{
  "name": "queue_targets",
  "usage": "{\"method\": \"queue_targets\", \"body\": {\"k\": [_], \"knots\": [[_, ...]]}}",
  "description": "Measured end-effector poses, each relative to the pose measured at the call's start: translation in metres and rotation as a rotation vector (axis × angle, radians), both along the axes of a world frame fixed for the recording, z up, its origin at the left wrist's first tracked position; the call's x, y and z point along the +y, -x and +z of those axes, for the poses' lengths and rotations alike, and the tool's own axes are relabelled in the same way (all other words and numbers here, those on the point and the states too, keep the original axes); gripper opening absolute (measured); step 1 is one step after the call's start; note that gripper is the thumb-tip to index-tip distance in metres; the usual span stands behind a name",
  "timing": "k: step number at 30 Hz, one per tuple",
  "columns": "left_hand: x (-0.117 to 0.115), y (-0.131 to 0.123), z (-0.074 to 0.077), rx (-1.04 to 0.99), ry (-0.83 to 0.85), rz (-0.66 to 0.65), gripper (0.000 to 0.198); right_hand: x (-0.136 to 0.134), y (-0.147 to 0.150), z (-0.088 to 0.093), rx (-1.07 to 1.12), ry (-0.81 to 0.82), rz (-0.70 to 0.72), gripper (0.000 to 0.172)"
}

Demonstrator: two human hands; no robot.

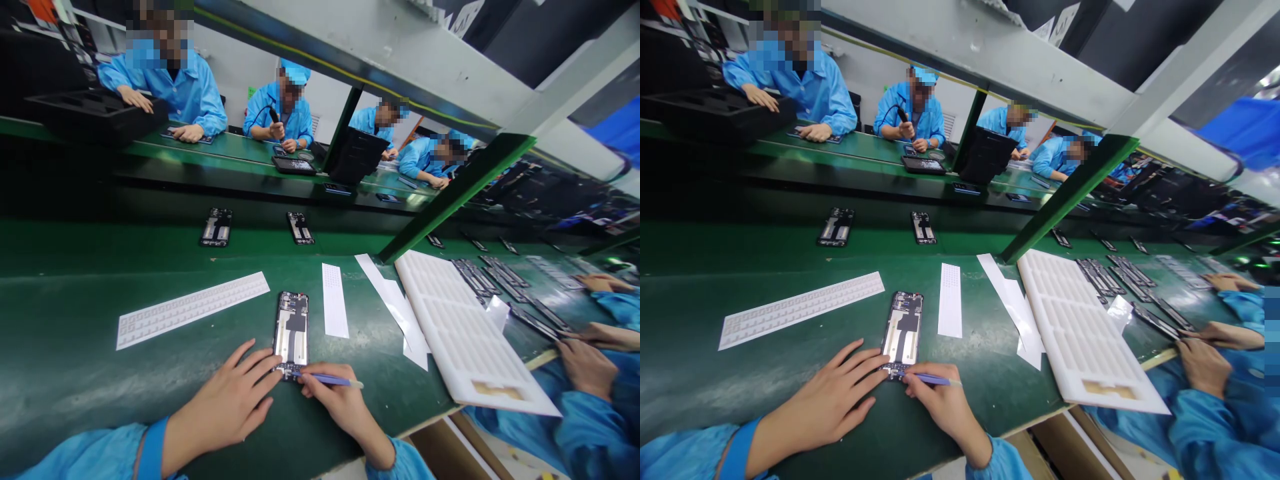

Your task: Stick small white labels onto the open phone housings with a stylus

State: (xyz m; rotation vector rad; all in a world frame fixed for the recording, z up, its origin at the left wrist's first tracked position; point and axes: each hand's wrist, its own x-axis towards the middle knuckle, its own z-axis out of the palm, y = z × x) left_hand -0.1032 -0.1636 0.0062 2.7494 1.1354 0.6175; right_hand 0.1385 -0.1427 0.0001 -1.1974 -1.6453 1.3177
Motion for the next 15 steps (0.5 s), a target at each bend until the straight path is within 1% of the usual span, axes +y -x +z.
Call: {"method": "queue_targets", "body": {"k": [10, 12, 15], "knots": [[0.0003, -0.0001, 0.0011, 0.001, 0.003, 0.002, 0.036, 0.0061, -0.0041, 0.0005, 0.044, 0.09, 0.077, 0.023], [0.0, 0.0, 0.0003, 0.001, 0.007, 0.001, 0.036, 0.0057, -0.004, -0.0007, 0.056, 0.096, 0.064, 0.025], [-0.0007, 0.0, -0.0014, 0.009, 0.019, 0.004, 0.036, 0.0048, -0.0041, -0.0045, 0.111, 0.115, -0.01, 0.026]]}}
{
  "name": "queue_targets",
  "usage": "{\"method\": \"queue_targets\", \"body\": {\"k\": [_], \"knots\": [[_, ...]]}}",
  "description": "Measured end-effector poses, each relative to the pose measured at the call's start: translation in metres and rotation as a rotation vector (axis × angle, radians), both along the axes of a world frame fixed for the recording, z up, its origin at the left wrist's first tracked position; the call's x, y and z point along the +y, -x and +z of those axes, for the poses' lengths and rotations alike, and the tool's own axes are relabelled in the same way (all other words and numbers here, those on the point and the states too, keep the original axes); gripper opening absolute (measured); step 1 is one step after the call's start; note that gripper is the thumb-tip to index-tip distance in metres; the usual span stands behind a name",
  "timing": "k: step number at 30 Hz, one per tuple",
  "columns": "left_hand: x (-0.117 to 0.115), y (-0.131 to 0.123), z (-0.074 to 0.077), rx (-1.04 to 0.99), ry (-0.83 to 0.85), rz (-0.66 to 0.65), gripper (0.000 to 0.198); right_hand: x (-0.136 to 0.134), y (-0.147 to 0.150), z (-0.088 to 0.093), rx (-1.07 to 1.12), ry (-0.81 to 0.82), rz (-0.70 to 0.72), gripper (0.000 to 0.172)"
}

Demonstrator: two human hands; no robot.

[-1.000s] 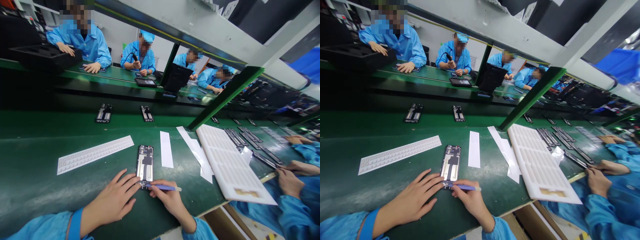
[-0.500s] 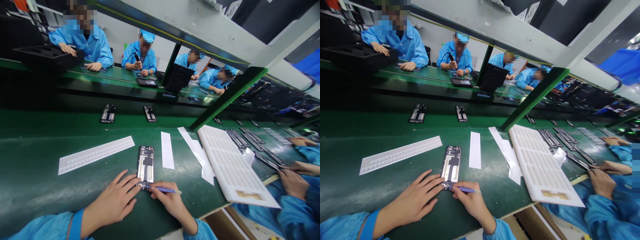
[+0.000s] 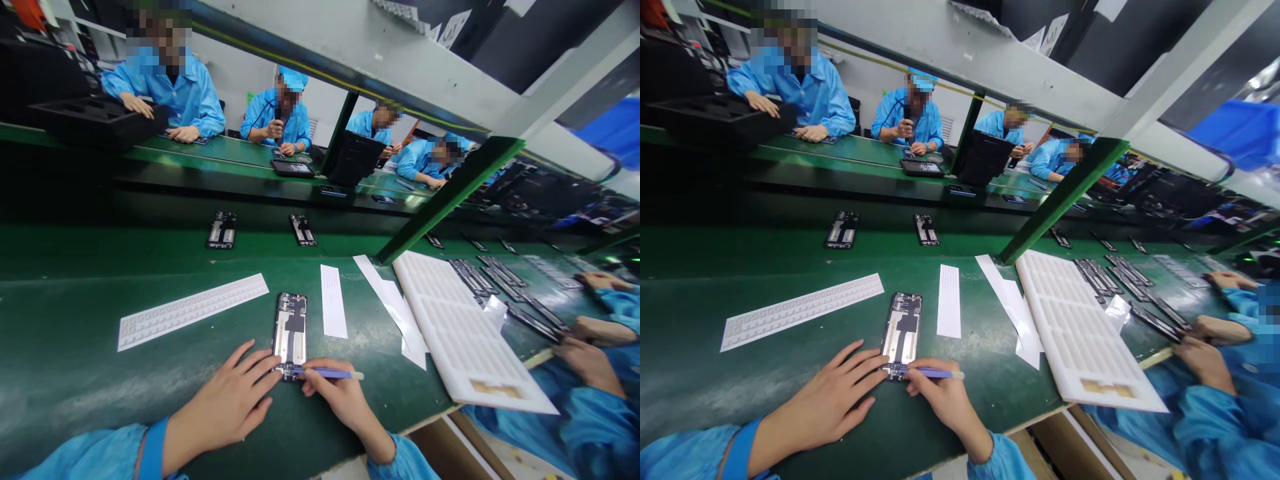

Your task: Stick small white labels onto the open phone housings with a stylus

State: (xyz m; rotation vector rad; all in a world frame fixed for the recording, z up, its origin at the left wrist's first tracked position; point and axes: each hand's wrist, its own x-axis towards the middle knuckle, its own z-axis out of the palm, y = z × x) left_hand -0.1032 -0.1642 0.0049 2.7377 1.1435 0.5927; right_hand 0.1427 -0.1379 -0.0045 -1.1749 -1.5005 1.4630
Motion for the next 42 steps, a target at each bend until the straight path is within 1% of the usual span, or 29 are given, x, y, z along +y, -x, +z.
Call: {"method": "queue_targets", "body": {"k": [3, 6, 8, 9, 11, 12, 14, 16, 17, 18, 20, 22, 24, 25, 28, 31, 34, 37, 39, 42], "knots": [[0.0, 0.0, 0.0, 0.012, 0.003, -0.001, 0.038, -0.001, 0.0, -0.004, 0.038, 0.014, -0.046, 0.024], [0.001, 0.002, 0.002, 0.054, 0.018, -0.023, 0.045, -0.003, 0.001, -0.005, 0.03, -0.003, -0.023, 0.022], [0.0, 0.003, 0.003, 0.075, 0.026, -0.027, 0.046, -0.004, 0.002, -0.005, 0.033, -0.009, -0.023, 0.022], [-0.001, 0.003, 0.003, 0.075, 0.022, -0.018, 0.045, -0.004, 0.002, -0.005, 0.045, -0.01, -0.042, 0.023], [-0.005, -0.002, 0.003, 0.052, -0.007, 0.05, 0.04, 0.001, 0.0, -0.005, 0.089, -0.015, -0.128, 0.026], [-0.007, -0.008, 0.002, 0.034, -0.029, 0.098, 0.039, 0.006, -0.003, -0.005, 0.112, -0.023, -0.189, 0.029], [-0.012, -0.024, 0.001, 0.013, -0.085, 0.166, 0.044, 0.022, -0.011, -0.003, 0.143, -0.057, -0.324, 0.033], [-0.014, -0.047, -0.002, 0.047, -0.118, 0.18, 0.048, 0.045, -0.022, -0.001, 0.144, -0.103, -0.438, 0.035], [-0.012, -0.059, -0.003, 0.082, -0.117, 0.187, 0.046, 0.057, -0.027, 0.0, 0.14, -0.123, -0.474, 0.036], [-0.01, -0.07, -0.005, 0.116, -0.101, 0.208, 0.04, 0.069, -0.032, 0.0, 0.133, -0.141, -0.494, 0.037], [0.0, -0.087, -0.006, 0.17, -0.019, 0.274, 0.028, 0.089, -0.041, -0.001, 0.109, -0.158, -0.508, 0.04], [0.013, -0.095, -0.003, 0.211, 0.099, 0.325, 0.02, 0.102, -0.048, -0.003, 0.093, -0.144, -0.522, 0.043], [0.028, -0.093, 0.005, 0.258, 0.193, 0.359, 0.016, 0.106, -0.052, -0.004, 0.102, -0.119, -0.544, 0.043], [0.038, -0.091, 0.01, 0.277, 0.213, 0.38, 0.017, 0.106, -0.054, -0.003, 0.115, -0.113, -0.556, 0.043], [0.078, -0.081, 0.025, 0.264, 0.203, 0.453, 0.018, 0.106, -0.059, 0.0, 0.133, -0.137, -0.593, 0.042], [0.134, -0.079, 0.034, 0.218, 0.188, 0.53, 0.022, 0.111, -0.063, 0.0, 0.106, -0.161, -0.611, 0.041], [0.196, -0.086, 0.036, 0.186, 0.173, 0.609, 0.024, 0.118, -0.066, -0.005, 0.1, -0.146, -0.602, 0.043], [0.247, -0.088, 0.04, 0.14, 0.162, 0.682, 0.03, 0.123, -0.066, -0.01, 0.106, -0.136, -0.596, 0.043], [0.274, -0.081, 0.043, 0.102, 0.153, 0.728, 0.034, 0.125, -0.066, -0.012, 0.103, -0.142, -0.598, 0.043], [0.298, -0.053, 0.048, 0.039, 0.135, 0.82, 0.039, 0.128, -0.07, -0.012, 0.108, -0.141, -0.621, 0.042]]}}
